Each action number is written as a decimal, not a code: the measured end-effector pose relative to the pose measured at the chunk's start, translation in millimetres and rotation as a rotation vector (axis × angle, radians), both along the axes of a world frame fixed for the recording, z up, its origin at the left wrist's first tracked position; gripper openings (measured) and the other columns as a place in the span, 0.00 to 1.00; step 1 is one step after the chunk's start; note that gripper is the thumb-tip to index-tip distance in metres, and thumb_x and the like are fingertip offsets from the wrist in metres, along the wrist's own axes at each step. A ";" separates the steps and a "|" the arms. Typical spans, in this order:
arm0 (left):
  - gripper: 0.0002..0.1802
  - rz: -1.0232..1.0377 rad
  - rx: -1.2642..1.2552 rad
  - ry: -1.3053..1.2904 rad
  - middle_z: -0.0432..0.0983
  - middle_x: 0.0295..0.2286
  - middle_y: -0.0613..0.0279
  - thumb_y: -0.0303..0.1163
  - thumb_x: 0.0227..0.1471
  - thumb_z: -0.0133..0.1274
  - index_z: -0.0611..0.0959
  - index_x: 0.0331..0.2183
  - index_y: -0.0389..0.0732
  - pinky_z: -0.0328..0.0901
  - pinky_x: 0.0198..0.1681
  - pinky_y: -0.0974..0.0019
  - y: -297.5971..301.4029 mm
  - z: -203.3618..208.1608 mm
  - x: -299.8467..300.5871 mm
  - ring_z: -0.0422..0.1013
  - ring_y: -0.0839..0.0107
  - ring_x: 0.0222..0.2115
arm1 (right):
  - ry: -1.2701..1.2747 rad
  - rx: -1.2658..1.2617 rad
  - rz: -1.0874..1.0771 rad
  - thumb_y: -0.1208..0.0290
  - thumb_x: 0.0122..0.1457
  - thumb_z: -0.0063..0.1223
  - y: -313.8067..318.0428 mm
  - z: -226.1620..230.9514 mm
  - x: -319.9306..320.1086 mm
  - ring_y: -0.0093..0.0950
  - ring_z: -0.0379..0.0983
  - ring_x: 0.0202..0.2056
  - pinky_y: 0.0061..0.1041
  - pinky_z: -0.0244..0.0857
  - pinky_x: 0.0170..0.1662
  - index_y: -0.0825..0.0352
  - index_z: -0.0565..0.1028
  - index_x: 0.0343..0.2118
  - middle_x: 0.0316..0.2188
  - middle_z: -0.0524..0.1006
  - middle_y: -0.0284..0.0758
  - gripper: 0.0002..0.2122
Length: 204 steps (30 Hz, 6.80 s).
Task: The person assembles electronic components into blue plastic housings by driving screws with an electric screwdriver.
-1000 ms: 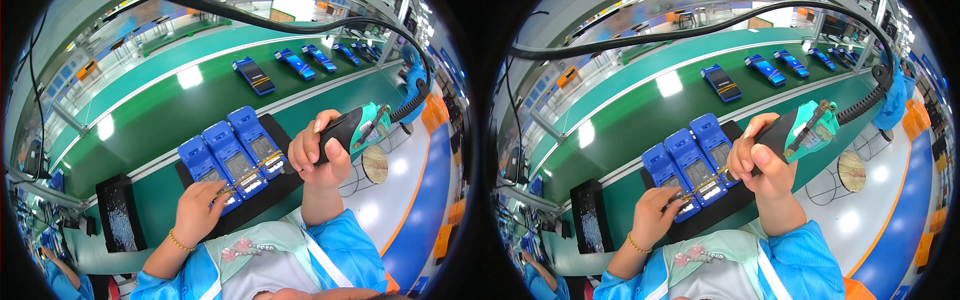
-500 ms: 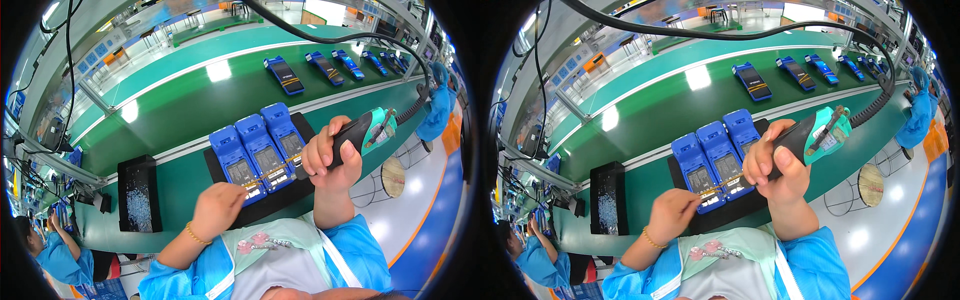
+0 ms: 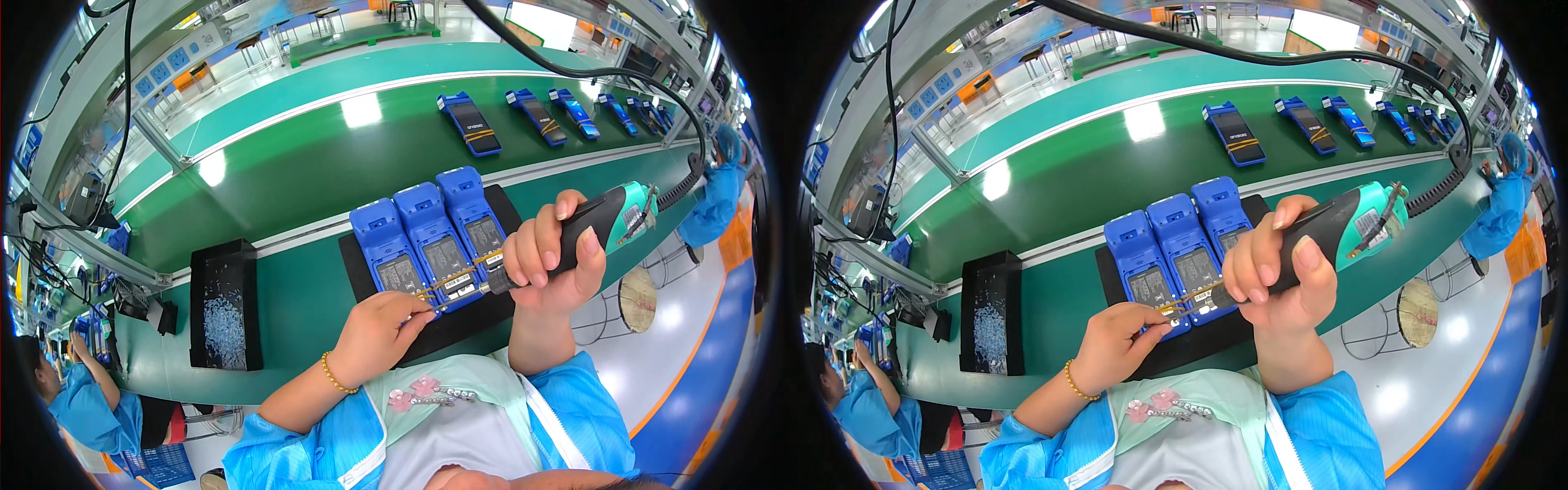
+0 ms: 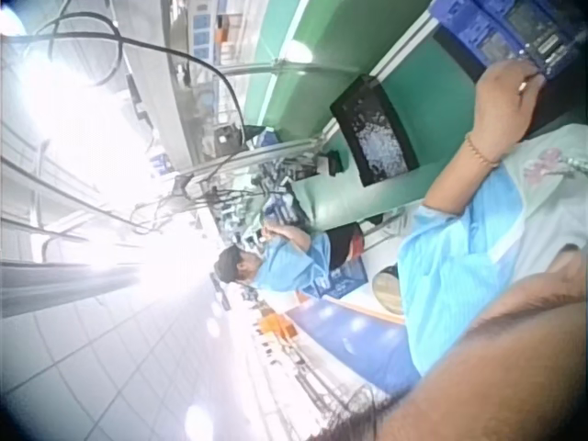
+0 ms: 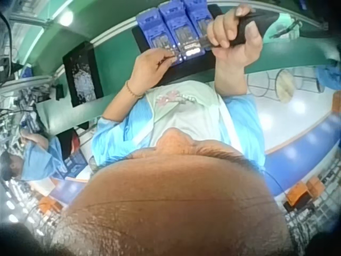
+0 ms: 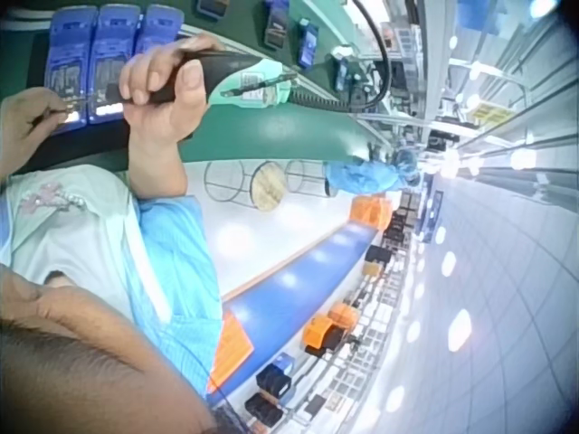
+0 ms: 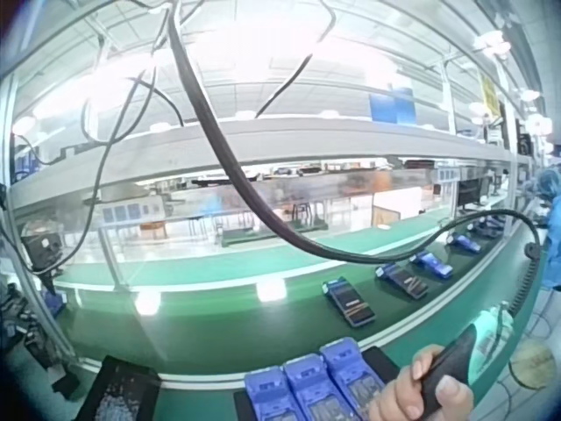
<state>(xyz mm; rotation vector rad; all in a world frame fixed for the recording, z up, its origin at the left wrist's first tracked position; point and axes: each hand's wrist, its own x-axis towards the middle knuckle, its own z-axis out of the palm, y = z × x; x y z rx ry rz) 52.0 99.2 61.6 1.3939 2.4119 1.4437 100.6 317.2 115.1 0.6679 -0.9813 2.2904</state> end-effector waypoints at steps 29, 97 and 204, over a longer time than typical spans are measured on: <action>0.14 1.032 -0.409 0.431 0.75 0.39 0.53 0.25 0.50 0.55 0.81 0.41 0.36 0.65 0.47 0.57 -176.3 -11.1 -37.1 0.71 0.54 0.42 | -0.161 0.110 0.072 0.71 0.55 0.60 -55.4 -44.6 -12.3 0.23 0.63 0.15 0.25 0.61 0.18 0.68 0.62 0.42 0.17 0.67 0.33 0.18; 0.30 -0.198 -0.357 0.198 0.62 0.56 0.66 0.40 0.44 0.61 0.77 0.52 0.47 0.60 0.52 0.57 -95.6 -51.9 -4.6 0.59 0.60 0.53 | -0.315 0.687 0.156 0.87 0.51 0.54 -107.1 -22.9 -8.4 0.21 0.70 0.27 0.20 0.66 0.33 0.68 0.64 0.38 0.25 0.72 0.35 0.14; 0.21 -0.396 -0.480 0.354 0.69 0.53 0.62 0.38 0.47 0.58 0.80 0.44 0.41 0.58 0.53 0.59 -19.0 -23.7 5.0 0.62 0.66 0.54 | -0.318 0.533 -0.206 0.84 0.44 0.61 -36.3 -35.9 8.8 0.15 0.69 0.24 0.16 0.60 0.27 0.71 0.69 0.44 0.29 0.73 0.31 0.21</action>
